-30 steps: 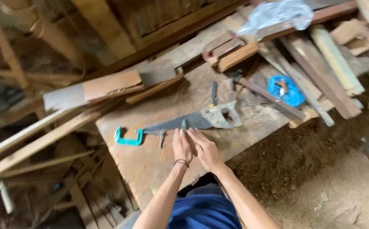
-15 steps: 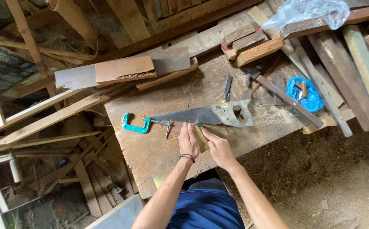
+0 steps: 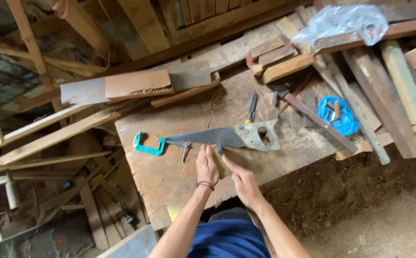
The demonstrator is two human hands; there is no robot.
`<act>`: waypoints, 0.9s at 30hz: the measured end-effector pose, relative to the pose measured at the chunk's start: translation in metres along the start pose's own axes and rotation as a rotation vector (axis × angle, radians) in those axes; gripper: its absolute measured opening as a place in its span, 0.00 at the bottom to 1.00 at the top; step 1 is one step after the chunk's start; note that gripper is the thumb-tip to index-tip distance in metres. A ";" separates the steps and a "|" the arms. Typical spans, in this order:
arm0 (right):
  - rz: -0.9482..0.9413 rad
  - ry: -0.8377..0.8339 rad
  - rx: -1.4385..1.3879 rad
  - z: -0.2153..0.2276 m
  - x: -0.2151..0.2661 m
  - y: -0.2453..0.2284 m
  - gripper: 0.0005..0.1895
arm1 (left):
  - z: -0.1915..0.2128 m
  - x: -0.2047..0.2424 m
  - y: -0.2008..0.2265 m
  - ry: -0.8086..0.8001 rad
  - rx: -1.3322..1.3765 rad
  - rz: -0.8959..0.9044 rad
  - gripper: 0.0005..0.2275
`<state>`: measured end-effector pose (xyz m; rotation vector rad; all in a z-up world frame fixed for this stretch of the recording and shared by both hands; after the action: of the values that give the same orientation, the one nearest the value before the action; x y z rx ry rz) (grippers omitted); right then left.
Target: The person uses a chisel to carve and shape a small wooden block on a workbench. They repeatedly reposition the block, scrape its edges, and mark it with a pen. The person also handles a larger wooden plank, scraping its surface with the chisel.
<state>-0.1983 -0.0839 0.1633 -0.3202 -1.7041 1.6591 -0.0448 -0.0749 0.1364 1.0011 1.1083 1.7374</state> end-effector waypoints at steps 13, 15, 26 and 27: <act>0.151 -0.023 0.343 0.011 -0.029 -0.015 0.28 | -0.015 -0.013 -0.030 0.048 -0.104 -0.001 0.19; 0.101 -0.051 0.370 0.003 -0.015 -0.006 0.28 | -0.012 -0.011 -0.028 0.048 0.034 -0.072 0.19; 0.049 0.040 0.400 0.003 -0.020 -0.011 0.30 | -0.013 -0.022 -0.029 -0.076 0.037 0.032 0.15; 0.039 0.052 0.359 0.002 -0.021 -0.013 0.30 | -0.012 -0.021 -0.028 -0.079 0.013 0.014 0.15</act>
<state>-0.1808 -0.1009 0.1686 -0.2218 -1.3358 1.9261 -0.0424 -0.0900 0.1031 1.0785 1.0660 1.6895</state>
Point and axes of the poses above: each hand's wrist, its own x-axis away from the middle knuckle, its own z-axis out of the back of the hand, y = z × x, the point moved 3 cm from there along -x, towards the middle knuckle, and after that the axes turned 15 degrees about -y, right-handed, at the moved point
